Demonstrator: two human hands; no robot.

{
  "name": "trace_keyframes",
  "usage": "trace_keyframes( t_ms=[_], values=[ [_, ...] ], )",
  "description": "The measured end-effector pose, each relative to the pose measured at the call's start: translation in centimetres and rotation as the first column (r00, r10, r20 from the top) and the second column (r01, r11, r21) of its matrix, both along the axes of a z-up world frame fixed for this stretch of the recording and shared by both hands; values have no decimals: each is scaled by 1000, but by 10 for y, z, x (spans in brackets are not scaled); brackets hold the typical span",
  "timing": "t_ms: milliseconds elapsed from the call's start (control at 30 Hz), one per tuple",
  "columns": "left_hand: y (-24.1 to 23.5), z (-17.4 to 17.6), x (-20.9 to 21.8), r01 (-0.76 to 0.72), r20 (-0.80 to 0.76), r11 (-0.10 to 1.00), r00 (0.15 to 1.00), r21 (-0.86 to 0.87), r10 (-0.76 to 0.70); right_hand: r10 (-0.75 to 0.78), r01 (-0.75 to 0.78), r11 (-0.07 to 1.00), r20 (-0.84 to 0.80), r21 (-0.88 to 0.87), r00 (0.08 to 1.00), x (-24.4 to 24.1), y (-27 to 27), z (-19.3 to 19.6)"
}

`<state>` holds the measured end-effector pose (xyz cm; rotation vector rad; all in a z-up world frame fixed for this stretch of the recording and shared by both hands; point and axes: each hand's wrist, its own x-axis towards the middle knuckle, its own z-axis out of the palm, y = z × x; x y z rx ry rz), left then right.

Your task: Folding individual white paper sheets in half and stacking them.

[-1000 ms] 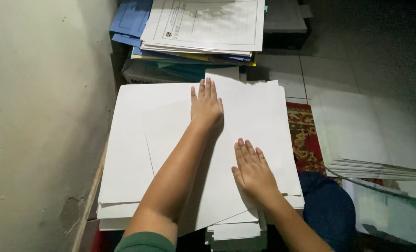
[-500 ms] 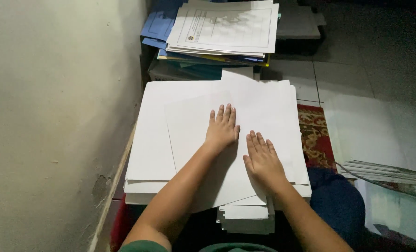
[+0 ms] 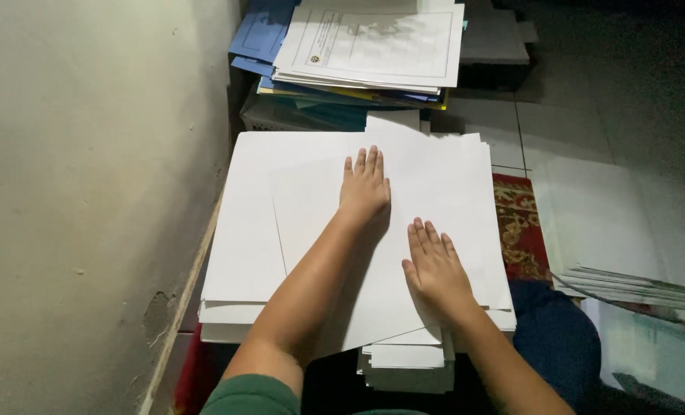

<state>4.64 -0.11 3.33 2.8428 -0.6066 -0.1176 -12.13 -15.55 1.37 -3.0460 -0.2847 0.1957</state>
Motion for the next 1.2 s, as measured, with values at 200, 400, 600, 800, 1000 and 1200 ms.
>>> trace_keyframes(
  t_ms=[200,400,600,800,1000,1200],
  values=[
    [4,-11,-7,43,169,998,985,-51,-34,46,-49,997,-51,-62,998,32,-5,-16],
    [2,-41,5,15,365,978,929,-206,63,57,-55,998,94,-19,994,150,1,-43],
    [-9,-74,23,-38,464,942,863,-334,199,34,-32,999,158,-14,987,213,11,-42],
    [-6,-66,23,-38,482,960,859,-279,174,56,-44,997,213,-58,976,142,1,-45],
    [-2,-60,16,-54,380,970,914,-238,145,55,-58,996,-52,-66,997,-6,1,-23],
    [6,17,-45,112,98,992,989,-53,-107,69,-69,997,5,16,998,-59,-6,-26]
  ],
)
